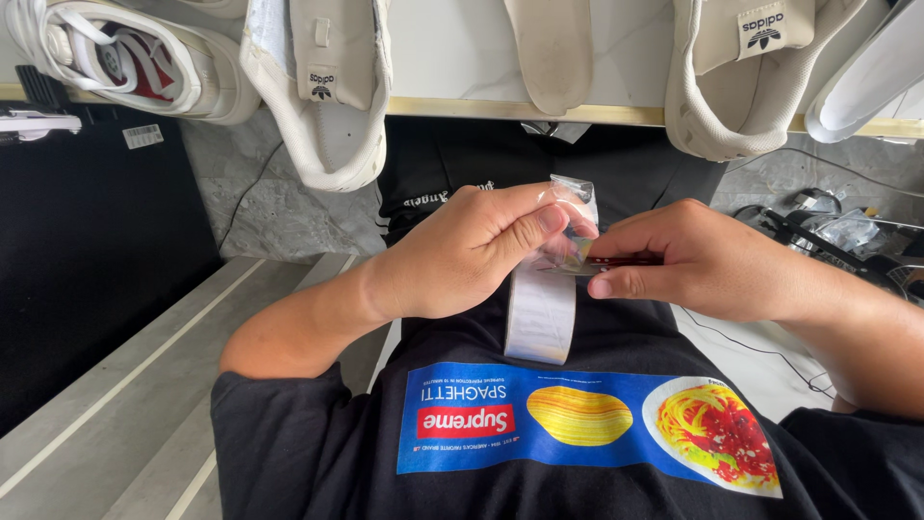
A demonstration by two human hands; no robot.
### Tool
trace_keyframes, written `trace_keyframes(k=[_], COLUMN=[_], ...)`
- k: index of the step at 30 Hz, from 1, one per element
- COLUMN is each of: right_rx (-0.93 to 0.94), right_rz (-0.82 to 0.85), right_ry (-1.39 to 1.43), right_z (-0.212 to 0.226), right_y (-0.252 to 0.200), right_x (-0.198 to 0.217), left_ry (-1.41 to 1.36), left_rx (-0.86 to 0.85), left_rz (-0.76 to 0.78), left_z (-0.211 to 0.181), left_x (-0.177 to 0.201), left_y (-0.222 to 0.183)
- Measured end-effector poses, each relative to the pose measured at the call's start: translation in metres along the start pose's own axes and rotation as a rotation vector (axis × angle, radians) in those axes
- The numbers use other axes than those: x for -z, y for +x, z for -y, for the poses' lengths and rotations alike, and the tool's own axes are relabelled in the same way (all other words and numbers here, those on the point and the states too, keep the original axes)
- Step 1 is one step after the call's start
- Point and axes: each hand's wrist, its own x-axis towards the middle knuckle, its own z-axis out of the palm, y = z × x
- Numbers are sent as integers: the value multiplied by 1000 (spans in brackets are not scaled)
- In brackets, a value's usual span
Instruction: The person peels a strip of adhesive tape from a roll, cuts it using small pliers, and applies the tape to the heel area of a shoe insole by hand.
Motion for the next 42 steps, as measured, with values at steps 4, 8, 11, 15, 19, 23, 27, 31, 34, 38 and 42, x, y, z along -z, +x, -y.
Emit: trace_keyframes(k=[4,8,11,15,19,23,27,31,34,38,42], right_rx=[-64,-46,-54,-104,-52,-54,-1,-33,-25,-35,21], right_rz=[-20,-43,-41,-29,-21,-2,-8,-35,-43,-49,-28], right_ry=[-7,-26,19,-26,-2,-9,-29,-59,-55,-37,-21], right_z=[-1,-5,-8,-9,-7,-3,2,5,5,6,2], right_y=[-1,-1,-2,-3,-3,-1,0,1,1,2,4], right_x=[-2,-1,1,1,-1,-2,-2,-3,-4,-3,-3], left_ry=[-10,-73,-59,-98,-77,59,41,61,39,8,-2], left_rx=[8,42,49,14,21,-46,-49,-51,-47,-49,14], left_rz=[-6,-1,-9,-13,-17,-35,-54,-56,-58,-61,-58], left_z=[0,0,0,0,-1,-4,-6,-9,-10,-10,-4], left_x=[-1,0,0,0,-1,-3,-5,-6,-8,-8,-8], left_y=[0,0,0,-1,0,-2,-3,-3,-3,-2,-1])
